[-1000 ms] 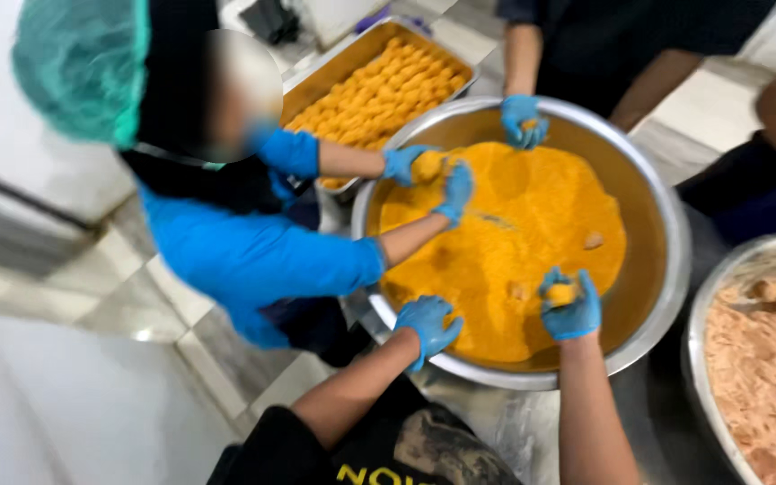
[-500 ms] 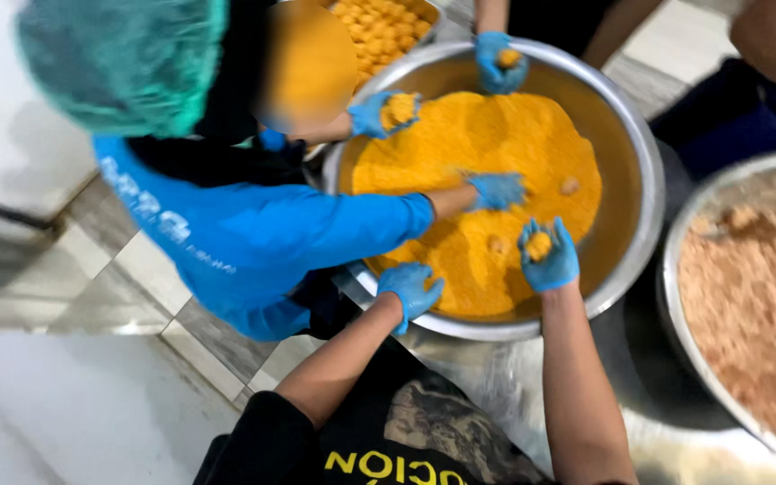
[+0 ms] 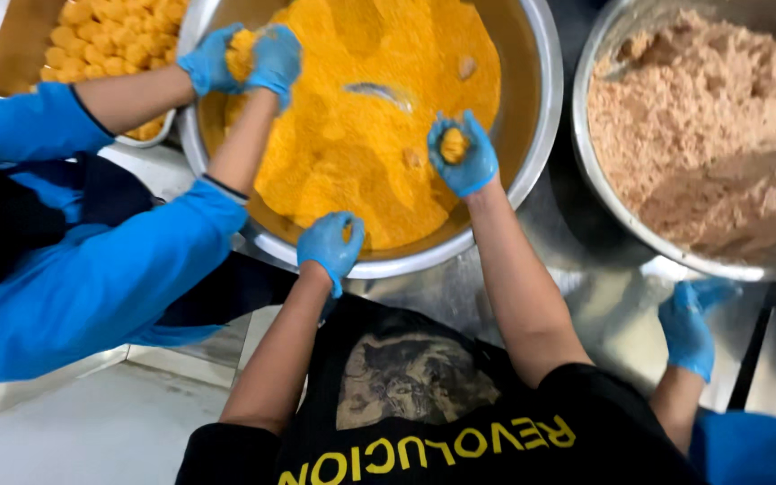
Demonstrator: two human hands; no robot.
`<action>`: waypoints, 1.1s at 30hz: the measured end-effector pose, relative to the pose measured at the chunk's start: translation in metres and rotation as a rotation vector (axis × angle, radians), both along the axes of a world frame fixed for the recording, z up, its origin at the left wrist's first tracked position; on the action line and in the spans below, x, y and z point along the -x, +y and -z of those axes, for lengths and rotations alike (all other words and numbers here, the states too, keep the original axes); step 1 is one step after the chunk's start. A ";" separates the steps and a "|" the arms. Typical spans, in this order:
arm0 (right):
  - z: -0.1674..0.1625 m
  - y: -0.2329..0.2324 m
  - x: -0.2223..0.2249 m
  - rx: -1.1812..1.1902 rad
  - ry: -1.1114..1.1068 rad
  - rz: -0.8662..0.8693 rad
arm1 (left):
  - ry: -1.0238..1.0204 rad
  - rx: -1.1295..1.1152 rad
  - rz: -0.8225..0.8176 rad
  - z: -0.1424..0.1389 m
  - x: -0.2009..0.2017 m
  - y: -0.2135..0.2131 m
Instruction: The person coats round filling balls in an orange crumb mixture in a large metal bowl, rolling each ball between their gloved hands to cover it, then places the coated balls onto a tray holding other finished balls.
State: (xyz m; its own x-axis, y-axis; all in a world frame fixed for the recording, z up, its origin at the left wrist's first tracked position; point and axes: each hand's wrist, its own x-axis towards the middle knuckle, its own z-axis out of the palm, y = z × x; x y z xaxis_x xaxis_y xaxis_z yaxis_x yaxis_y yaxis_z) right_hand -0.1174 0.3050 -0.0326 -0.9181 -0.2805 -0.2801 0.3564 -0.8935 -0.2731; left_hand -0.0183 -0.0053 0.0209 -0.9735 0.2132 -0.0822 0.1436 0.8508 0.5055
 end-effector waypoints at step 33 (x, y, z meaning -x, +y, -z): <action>0.003 -0.007 -0.004 -0.164 -0.118 -0.031 | -0.040 0.044 -0.041 -0.021 0.001 0.010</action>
State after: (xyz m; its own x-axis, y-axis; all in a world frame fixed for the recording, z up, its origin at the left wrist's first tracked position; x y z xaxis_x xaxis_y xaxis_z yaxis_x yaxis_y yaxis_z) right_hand -0.1139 0.2980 -0.0351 -0.8676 -0.2504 -0.4296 0.4216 -0.8285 -0.3686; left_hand -0.0194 0.0043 0.0419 -0.9772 0.1683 -0.1297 0.0884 0.8771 0.4721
